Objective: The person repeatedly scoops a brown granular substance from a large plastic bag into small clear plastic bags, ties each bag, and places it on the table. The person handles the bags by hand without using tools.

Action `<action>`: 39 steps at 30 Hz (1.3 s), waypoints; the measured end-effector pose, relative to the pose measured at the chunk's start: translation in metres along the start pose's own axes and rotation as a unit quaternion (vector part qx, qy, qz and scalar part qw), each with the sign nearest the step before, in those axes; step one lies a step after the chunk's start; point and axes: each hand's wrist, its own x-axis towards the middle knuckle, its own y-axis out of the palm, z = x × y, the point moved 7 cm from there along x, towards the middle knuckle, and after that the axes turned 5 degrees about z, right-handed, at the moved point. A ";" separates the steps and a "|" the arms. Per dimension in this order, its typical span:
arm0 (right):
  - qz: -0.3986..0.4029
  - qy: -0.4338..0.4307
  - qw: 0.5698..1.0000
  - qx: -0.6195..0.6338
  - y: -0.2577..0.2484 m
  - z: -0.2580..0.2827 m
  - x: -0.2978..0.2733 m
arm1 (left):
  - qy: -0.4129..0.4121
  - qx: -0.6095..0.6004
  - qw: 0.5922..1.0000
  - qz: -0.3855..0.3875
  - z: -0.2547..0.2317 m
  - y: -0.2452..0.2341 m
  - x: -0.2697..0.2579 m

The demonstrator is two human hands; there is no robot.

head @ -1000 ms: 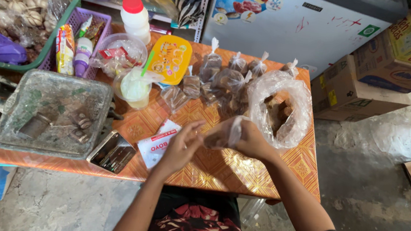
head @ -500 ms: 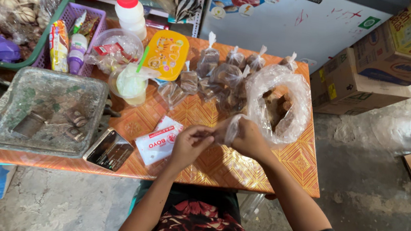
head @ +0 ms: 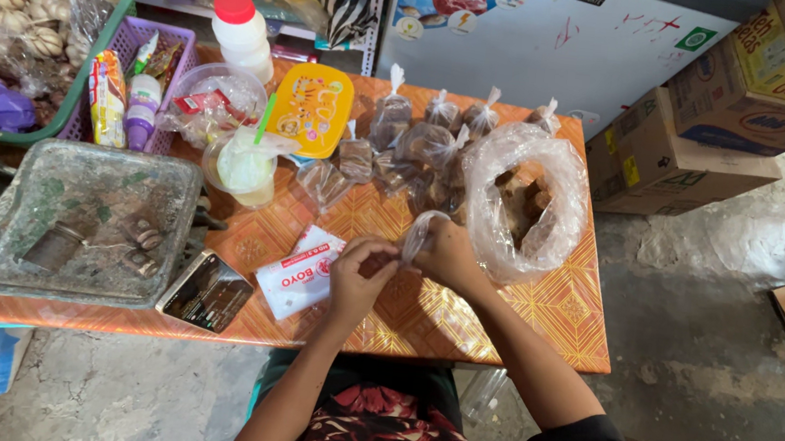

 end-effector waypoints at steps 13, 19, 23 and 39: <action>-0.005 -0.027 0.991 -0.129 0.023 -0.016 0.019 | -0.102 -0.064 0.986 0.117 0.013 0.008 0.023; -0.011 -0.043 0.990 -0.131 0.041 -0.006 0.023 | -0.155 -0.125 0.977 0.078 0.042 0.001 0.012; 0.035 -0.068 0.987 -0.144 0.028 0.030 0.016 | -0.141 -0.053 0.987 0.051 0.045 -0.012 0.003; -0.167 0.001 0.962 -0.217 -0.148 -0.094 0.041 | -0.111 0.003 0.991 0.072 -0.055 -0.043 0.013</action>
